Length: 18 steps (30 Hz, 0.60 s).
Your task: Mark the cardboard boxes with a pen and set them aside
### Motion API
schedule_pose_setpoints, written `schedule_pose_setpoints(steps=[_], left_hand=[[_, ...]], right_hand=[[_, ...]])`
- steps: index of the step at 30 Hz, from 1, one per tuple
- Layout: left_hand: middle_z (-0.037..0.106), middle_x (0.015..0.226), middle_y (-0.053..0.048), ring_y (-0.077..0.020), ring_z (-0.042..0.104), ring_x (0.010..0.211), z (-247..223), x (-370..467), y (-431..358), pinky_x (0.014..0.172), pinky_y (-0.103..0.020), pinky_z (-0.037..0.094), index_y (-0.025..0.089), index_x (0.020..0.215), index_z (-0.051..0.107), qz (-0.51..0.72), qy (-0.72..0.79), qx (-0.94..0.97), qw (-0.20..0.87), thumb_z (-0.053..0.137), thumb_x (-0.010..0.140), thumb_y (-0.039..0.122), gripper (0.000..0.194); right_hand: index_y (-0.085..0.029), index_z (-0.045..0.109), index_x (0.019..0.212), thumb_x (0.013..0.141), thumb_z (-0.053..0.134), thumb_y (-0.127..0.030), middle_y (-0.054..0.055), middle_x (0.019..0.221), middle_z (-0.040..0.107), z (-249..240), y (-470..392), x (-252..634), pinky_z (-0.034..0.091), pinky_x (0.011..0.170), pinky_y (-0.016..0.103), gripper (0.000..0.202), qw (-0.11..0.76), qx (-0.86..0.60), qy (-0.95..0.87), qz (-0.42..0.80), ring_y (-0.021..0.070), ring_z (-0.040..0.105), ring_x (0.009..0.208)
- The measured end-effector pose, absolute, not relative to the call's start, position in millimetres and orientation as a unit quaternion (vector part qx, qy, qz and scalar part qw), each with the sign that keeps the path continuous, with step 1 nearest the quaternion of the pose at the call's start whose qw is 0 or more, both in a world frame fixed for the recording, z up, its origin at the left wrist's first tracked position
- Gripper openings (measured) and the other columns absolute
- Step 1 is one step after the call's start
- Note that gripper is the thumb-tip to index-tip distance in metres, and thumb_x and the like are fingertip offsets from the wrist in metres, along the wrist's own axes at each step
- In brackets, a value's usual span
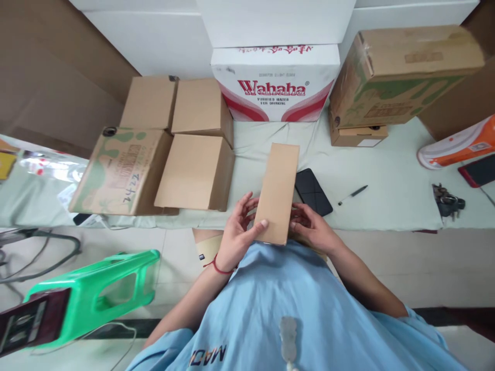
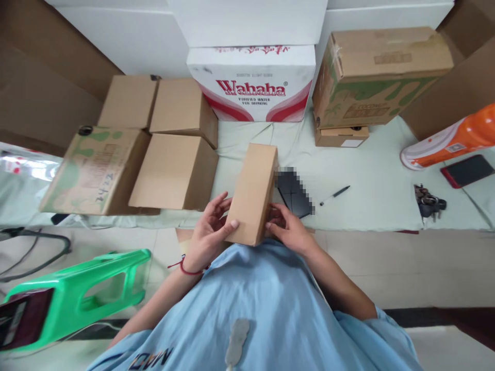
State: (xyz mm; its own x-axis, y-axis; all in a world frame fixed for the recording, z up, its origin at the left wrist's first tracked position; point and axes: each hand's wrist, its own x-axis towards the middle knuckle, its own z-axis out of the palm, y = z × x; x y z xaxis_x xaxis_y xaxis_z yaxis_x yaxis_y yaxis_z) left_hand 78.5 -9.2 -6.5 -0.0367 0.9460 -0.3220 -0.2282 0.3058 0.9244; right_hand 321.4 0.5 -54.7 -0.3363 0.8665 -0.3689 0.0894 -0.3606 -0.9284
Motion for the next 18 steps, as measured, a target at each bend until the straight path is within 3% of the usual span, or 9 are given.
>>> schedule_pose_setpoints(steps=[4,7,10,13,18], left_hand=[[0.068,0.15,-0.016,-0.035,0.061,0.145,-7.6,79.6,-6.7,0.116,-0.045,0.053,0.025,0.141,0.067,0.469,0.53,0.334,0.622,0.098,0.075,0.035,0.074],[0.069,0.149,-0.016,-0.0363,0.06,0.146,-10.5,75.5,-7.1,0.116,-0.046,0.054,0.024,0.135,0.071,0.456,0.534,0.337,0.627,0.098,0.075,0.036,0.067],[0.072,0.146,-0.015,-0.0376,0.059,0.148,-10.0,69.5,-7.6,0.119,-0.047,0.053,0.022,0.135,0.074,0.427,0.549,0.359,0.623,0.094,0.081,0.046,0.062],[0.076,0.14,-0.015,-0.0413,0.063,0.143,-10.7,66.1,-8.2,0.112,-0.048,0.058,0.02,0.134,0.075,0.372,0.548,0.368,0.653,0.088,0.086,0.057,0.062],[0.08,0.129,-0.017,-0.0417,0.07,0.132,-23.4,67.3,-8.4,0.11,-0.049,0.059,0.016,0.129,0.074,0.371,0.513,0.259,0.73,0.095,0.08,0.047,0.061]], right_hand=[[-0.027,0.059,0.142,0.078,0.087,-0.055,0.008,0.118,0.071,-61.9,5.1,319.9,0.057,0.063,0.03,0.075,0.334,-0.546,-0.37,0.673,0.0174,0.068,0.082],[-0.024,0.067,0.134,0.075,0.088,-0.055,0.007,0.111,0.071,-58.4,10.5,325.9,0.044,0.054,0.024,0.07,0.353,-0.572,-0.324,0.666,0.0143,0.061,0.073],[-0.023,0.073,0.13,0.079,0.087,-0.056,0.006,0.108,0.072,-48.0,12.4,331.1,0.046,0.058,0.025,0.063,0.359,-0.552,-0.347,0.668,0.0148,0.061,0.076],[-0.027,0.071,0.142,0.089,0.079,-0.058,0.005,0.11,0.071,-35.6,11.3,331.1,0.056,0.073,0.031,0.062,0.359,-0.53,-0.406,0.652,0.0188,0.066,0.089],[-0.03,0.066,0.152,0.101,0.07,-0.054,0.006,0.113,0.063,-22.4,9.9,328.7,0.06,0.093,0.037,0.057,0.36,-0.478,-0.558,0.575,0.0214,0.065,0.107]])
